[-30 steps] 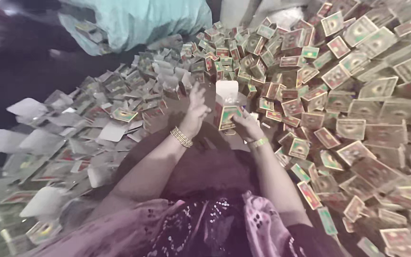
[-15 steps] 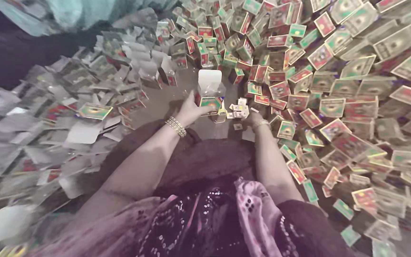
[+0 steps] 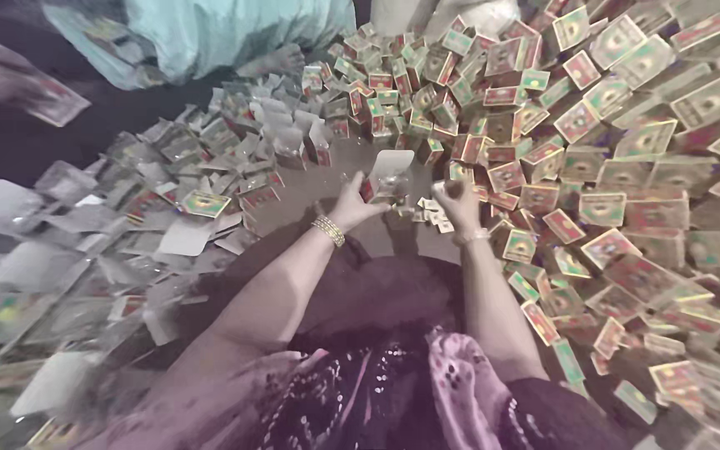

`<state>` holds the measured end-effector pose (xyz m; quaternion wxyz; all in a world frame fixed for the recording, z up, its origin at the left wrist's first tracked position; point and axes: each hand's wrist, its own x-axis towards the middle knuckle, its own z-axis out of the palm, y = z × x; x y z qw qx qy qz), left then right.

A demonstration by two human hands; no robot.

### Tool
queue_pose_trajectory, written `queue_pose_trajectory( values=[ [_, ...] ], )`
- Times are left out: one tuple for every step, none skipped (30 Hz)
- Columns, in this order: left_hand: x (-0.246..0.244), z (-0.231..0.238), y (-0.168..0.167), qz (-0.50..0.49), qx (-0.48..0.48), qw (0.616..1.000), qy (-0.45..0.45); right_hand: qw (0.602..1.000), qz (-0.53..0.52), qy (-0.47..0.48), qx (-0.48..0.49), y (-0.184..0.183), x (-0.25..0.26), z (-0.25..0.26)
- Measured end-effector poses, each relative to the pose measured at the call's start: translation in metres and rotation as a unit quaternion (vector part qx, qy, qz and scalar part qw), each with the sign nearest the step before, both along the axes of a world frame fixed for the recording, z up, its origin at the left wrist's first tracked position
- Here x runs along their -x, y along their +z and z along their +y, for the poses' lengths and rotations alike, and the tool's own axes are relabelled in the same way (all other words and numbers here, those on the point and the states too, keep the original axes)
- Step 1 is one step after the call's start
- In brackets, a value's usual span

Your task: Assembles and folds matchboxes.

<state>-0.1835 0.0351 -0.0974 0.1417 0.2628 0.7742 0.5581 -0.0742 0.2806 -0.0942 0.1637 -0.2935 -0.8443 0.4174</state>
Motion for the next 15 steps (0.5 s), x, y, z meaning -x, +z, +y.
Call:
queue_pose_trajectory(
  values=[
    [-0.001,0.002,0.0,0.03,-0.002,1.0,-0.007,0.995,0.097,0.034,0.018,0.01,-0.005,-0.008],
    [0.0,0.004,-0.001,0.051,-0.003,0.999,-0.013,0.982,0.173,0.074,0.027,0.021,-0.008,-0.019],
    [0.0,0.006,-0.003,0.063,0.005,0.998,-0.017,0.968,0.222,0.115,0.019,0.029,-0.01,-0.031],
    [0.0,0.007,-0.002,0.071,0.016,0.997,-0.021,0.959,0.241,0.146,-0.014,0.036,-0.01,-0.043],
    [-0.001,0.008,0.0,0.072,0.028,0.997,-0.025,0.956,0.237,0.159,-0.07,0.04,-0.008,-0.054],
    [-0.002,0.009,0.0,0.073,0.04,0.996,-0.03,0.951,0.22,0.166,-0.137,0.042,-0.007,-0.063],
    [-0.004,0.01,0.001,0.074,0.053,0.995,-0.032,0.943,0.204,0.169,-0.203,0.04,-0.004,-0.071],
    [-0.005,0.009,0.002,0.077,0.063,0.995,-0.031,0.933,0.196,0.171,-0.249,0.036,-0.002,-0.075],
    [-0.006,0.008,0.002,0.08,0.068,0.994,-0.028,0.925,0.197,0.174,-0.275,0.032,0.001,-0.078],
    [-0.006,0.006,0.001,0.081,0.063,0.994,-0.025,0.918,0.2,0.183,-0.288,0.03,0.002,-0.077],
    [-0.005,0.005,0.0,0.081,0.055,0.995,-0.023,0.912,0.204,0.201,-0.292,0.03,0.002,-0.076],
    [-0.005,0.003,-0.001,0.074,0.046,0.996,-0.021,0.906,0.204,0.225,-0.294,0.03,0.001,-0.073],
    [-0.005,0.003,0.0,0.061,0.037,0.997,-0.018,0.9,0.204,0.244,-0.299,0.032,0.0,-0.071],
    [-0.004,0.003,0.001,0.052,0.033,0.998,-0.014,0.894,0.207,0.256,-0.303,0.033,0.0,-0.069],
    [-0.003,0.003,0.001,0.049,0.03,0.998,-0.013,0.891,0.206,0.261,-0.309,0.033,0.0,-0.067]
  ],
)
